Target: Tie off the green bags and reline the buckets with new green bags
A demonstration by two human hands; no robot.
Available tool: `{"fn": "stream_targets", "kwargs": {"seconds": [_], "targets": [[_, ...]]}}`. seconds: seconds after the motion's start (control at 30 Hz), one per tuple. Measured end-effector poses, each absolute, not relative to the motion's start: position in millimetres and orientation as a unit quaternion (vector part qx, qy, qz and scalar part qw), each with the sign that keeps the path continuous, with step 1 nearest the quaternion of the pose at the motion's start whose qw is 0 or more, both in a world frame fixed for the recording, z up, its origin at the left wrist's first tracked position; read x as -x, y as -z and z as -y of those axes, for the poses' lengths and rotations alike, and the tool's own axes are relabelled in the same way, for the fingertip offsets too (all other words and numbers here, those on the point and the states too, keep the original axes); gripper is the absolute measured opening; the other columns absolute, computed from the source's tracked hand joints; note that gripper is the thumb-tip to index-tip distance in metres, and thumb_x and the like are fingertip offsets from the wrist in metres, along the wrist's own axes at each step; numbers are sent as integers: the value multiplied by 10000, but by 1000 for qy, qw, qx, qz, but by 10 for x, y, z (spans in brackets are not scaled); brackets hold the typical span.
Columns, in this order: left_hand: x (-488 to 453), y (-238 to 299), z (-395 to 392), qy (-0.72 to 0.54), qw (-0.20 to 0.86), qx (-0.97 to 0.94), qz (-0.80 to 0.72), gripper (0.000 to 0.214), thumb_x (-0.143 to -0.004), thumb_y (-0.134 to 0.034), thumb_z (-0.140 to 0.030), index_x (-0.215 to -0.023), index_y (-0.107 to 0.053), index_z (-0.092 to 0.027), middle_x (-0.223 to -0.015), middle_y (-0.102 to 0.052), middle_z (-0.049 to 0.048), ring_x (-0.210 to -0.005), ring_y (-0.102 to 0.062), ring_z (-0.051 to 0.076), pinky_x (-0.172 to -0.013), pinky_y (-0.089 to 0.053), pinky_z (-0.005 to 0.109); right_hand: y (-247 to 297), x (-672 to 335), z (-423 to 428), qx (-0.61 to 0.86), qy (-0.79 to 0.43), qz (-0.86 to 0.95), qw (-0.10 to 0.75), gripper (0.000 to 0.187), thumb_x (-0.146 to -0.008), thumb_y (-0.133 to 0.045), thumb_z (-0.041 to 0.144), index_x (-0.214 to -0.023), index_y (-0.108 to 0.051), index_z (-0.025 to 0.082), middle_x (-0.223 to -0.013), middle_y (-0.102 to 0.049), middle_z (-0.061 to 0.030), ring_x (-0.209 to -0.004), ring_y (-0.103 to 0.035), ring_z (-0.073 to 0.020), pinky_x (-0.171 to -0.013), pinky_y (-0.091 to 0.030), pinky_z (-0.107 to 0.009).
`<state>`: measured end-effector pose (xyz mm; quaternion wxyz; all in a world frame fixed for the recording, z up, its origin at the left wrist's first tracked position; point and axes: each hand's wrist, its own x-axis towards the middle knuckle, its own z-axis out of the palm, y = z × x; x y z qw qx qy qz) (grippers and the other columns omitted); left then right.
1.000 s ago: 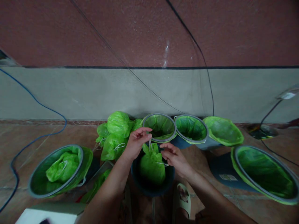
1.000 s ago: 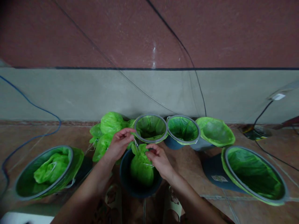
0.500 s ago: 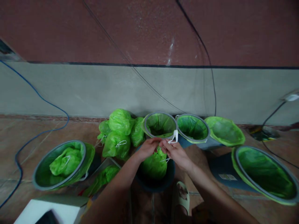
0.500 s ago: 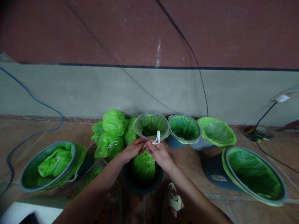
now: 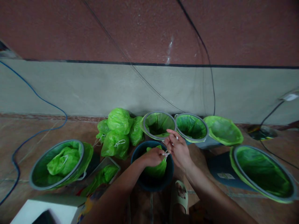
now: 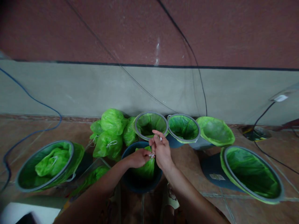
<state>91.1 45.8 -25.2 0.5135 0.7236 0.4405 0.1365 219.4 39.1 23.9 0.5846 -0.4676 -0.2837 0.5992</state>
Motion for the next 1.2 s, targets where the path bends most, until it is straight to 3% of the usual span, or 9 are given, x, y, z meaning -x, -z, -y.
{"fn": "stream_targets", "kwargs": {"seconds": [0.13,0.23,0.3,0.47,0.67,0.8,0.93,1.07,1.2], "targets": [[-944,103,-363,-65,488,-803,-336,185,-797,-522,-201,-684,-667,-179,-510,-447,-48,-503,-398,91,-560,-320,217,-243,-2170,-434,449,-628,290,566,390,-736,-674,459,-1018,-586,205,-559,-532,76,-372,-262,-24,-358,-168,-179],[-905,118,-398,-86,496,-782,-366,293,-868,-464,-294,-728,-690,-169,-533,-487,-32,-521,-436,101,-573,-346,223,-125,-2227,-464,476,-619,310,542,410,-757,-633,516,-1043,-583,226,-733,-640,16,-513,-497,-78,-468,-374,-207],[-861,184,-458,-116,510,-756,-392,333,-886,-418,-298,-772,-701,-165,-575,-541,-16,-551,-477,113,-596,-376,231,5,-2276,-457,532,-585,386,475,428,-768,-608,533,-1066,-580,227,-861,-683,-26,-712,-614,-149,-613,-460,-263],[-780,328,-584,-155,580,-652,-463,290,-824,-487,-345,-630,-604,-164,-531,-479,-29,-521,-469,112,-556,-410,240,224,-2359,-385,612,-388,654,217,378,-854,-500,454,-1079,-614,173,-819,-697,-72,-811,-638,-218,-711,-429,-309],[-751,312,-612,-224,636,-530,-514,335,-820,-472,-379,-581,-547,-156,-487,-460,-38,-456,-437,85,-506,-415,231,117,-2395,-361,605,-323,718,117,304,-905,-405,318,-734,-628,202,-681,-657,-57,-622,-570,-157,-586,-351,-263],[-673,318,-672,-229,599,-553,-533,238,-766,-550,-317,-675,-647,-119,-528,-537,-22,-487,-473,84,-522,-398,213,140,-2407,-302,569,-386,718,105,280,-869,-438,277,-656,-596,191,-565,-577,-7,-535,-488,-115,-517,-299,-236],[-619,285,-707,-164,474,-702,-505,183,-745,-574,-252,-747,-718,-140,-613,-637,3,-571,-531,108,-585,-414,216,219,-2436,-261,541,-456,700,102,265,-833,-495,303,-624,-616,196,-547,-583,-1,-516,-485,-115,-518,-317,-239],[-633,186,-655,-134,344,-815,-447,235,-749,-518,-138,-805,-737,-199,-742,-713,22,-710,-609,151,-692,-435,235,257,-2469,-335,581,-370,681,247,215,-785,-553,265,-592,-641,233,-629,-643,-35,-596,-530,-161,-610,-387,-290],[-663,122,-580,-143,296,-846,-419,243,-762,-511,-98,-809,-719,-215,-768,-712,29,-750,-626,171,-756,-442,249,284,-2413,-401,511,-498,620,328,184,-777,-509,220,-791,-691,232,-740,-676,-18,-674,-587,-162,-645,-446,-286]]}}
